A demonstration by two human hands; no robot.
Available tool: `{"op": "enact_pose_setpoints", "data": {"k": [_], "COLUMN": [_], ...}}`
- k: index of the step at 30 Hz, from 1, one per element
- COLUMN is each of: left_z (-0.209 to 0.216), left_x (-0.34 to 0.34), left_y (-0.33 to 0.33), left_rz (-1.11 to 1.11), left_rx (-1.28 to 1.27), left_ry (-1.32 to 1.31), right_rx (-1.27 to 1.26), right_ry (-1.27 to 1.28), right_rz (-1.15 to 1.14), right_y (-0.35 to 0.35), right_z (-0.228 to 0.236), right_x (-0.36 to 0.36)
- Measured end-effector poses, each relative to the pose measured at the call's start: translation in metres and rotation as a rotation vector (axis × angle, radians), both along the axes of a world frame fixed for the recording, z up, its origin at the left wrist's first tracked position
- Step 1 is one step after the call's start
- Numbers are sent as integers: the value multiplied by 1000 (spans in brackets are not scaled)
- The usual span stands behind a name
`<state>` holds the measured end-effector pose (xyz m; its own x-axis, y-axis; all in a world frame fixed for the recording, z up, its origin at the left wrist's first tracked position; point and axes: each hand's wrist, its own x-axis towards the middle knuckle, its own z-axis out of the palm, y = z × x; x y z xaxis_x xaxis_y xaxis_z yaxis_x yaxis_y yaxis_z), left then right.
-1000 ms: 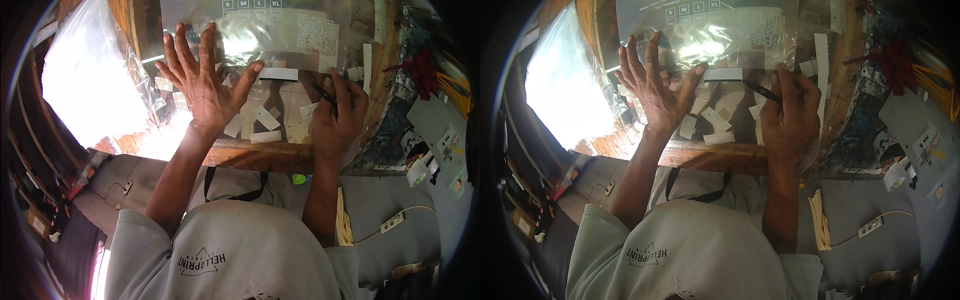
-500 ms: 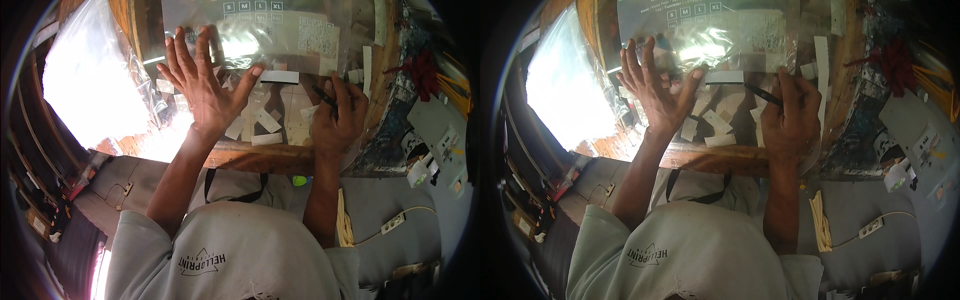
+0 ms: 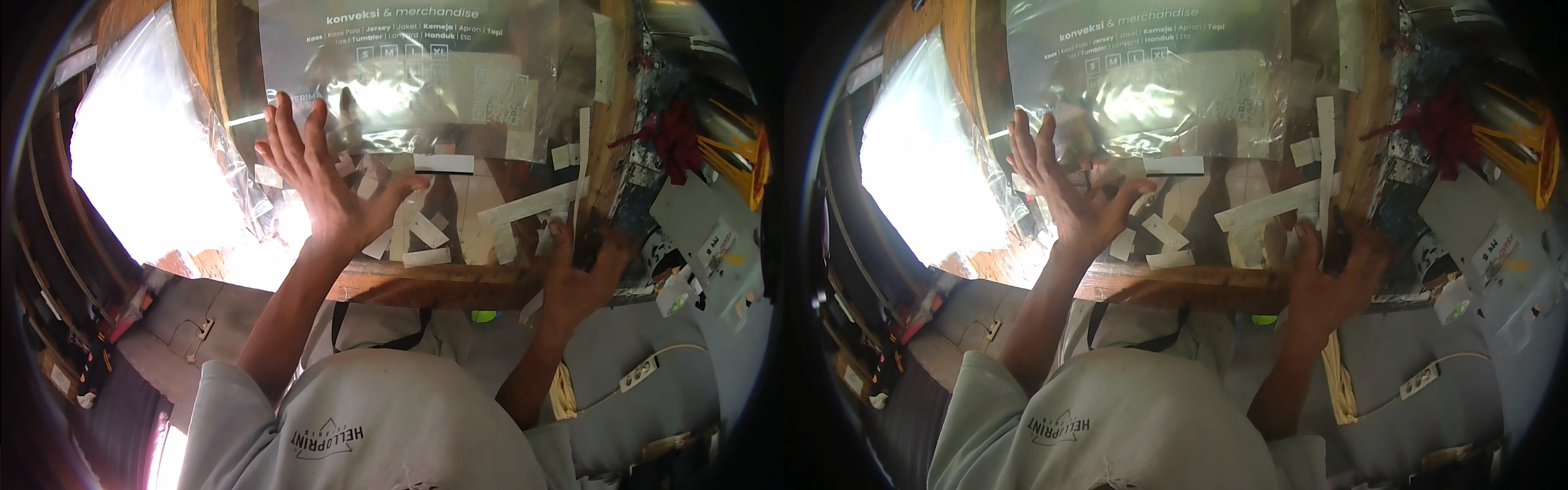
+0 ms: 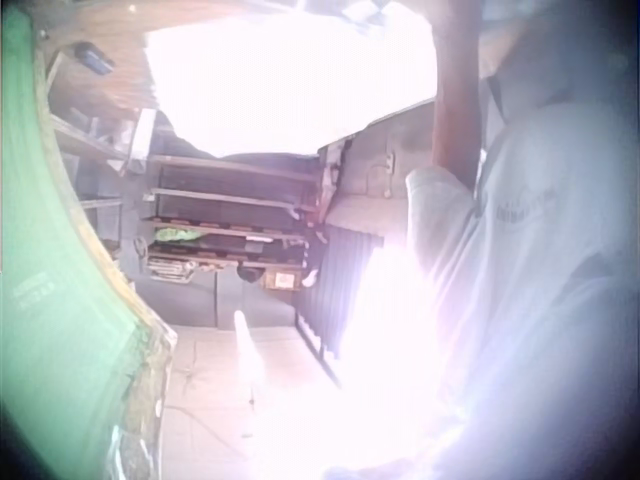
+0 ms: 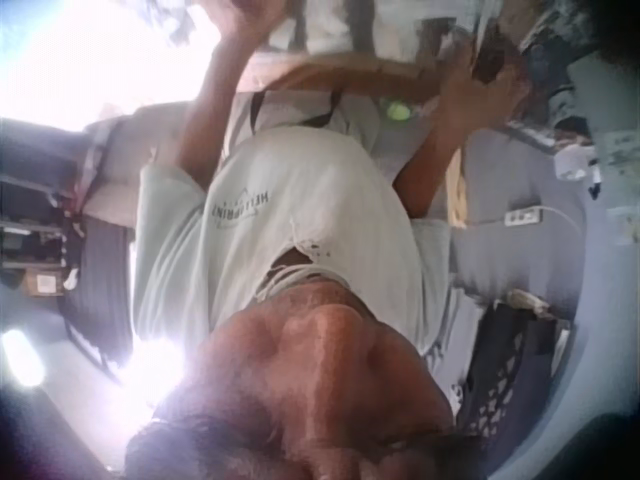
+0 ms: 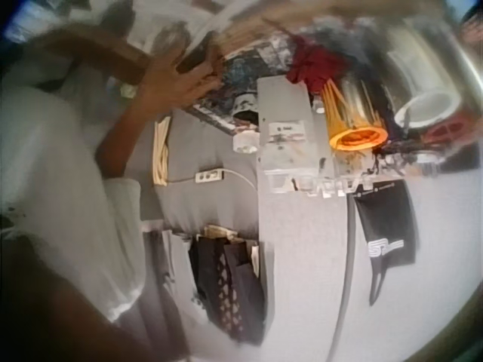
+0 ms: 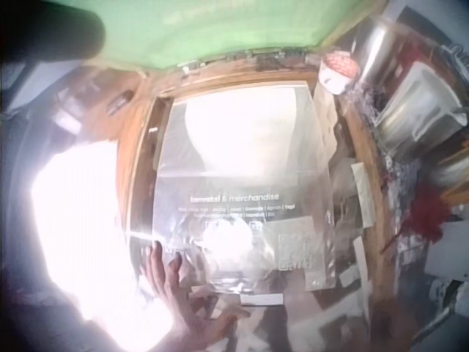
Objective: The person prepares a plastic shipping bag by hand by applying white adhesive strips to its surface and سپس positioning the bag on a printing press.
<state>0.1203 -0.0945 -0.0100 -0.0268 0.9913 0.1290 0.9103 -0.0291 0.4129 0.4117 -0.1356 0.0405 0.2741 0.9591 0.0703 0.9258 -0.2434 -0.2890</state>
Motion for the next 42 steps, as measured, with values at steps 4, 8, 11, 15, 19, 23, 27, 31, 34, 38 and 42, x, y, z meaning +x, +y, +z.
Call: {"op": "enact_pose_setpoints", "data": {"k": [4, 8, 11, 15, 19, 23, 27, 31, 34, 38, 42], "left_z": [9, 24, 26, 24, 21, 15, 11, 11, 19, 22, 16], "left_x": [-6, 2, 11, 18, 17, 20, 23, 30, 36, 41, 42], "left_y": [0, 10, 24, 39, 52, 64, 68, 71, 77, 86, 92], "left_rz": [-97, -132, -173, -231, -255, -276, -302, -309, -356, -401, -426], "left_rx": [73, 118, 148, 103, 42, 52, 58, 47, -2, -12, -5], "left_ry": [-56, -120, -230, -266, -222, -170, -148, -171, -145, -100, -86], "right_rx": [-37, 181, 112, 19, -56, -70, -156, -140, -157, -191, -190], "right_ry": [125, 518, 768, 1028, 1048, 838, 857, 1081, 1111, 1159, 1216], "right_rz": [-71, -231, -215, -297, -232, -82, -102, -274, -292, -349, -391], "right_y": [-19, -28, -24, 14, 11, 7, 9, 11, 16, 16, 16], "right_z": [-11, 2, 17, 25, 6, -4, -1, -6, -4, -3, 0], "right_x": [15, -14, -41, -85, -90, -87, -86, -88, -89, -92, -95]}}
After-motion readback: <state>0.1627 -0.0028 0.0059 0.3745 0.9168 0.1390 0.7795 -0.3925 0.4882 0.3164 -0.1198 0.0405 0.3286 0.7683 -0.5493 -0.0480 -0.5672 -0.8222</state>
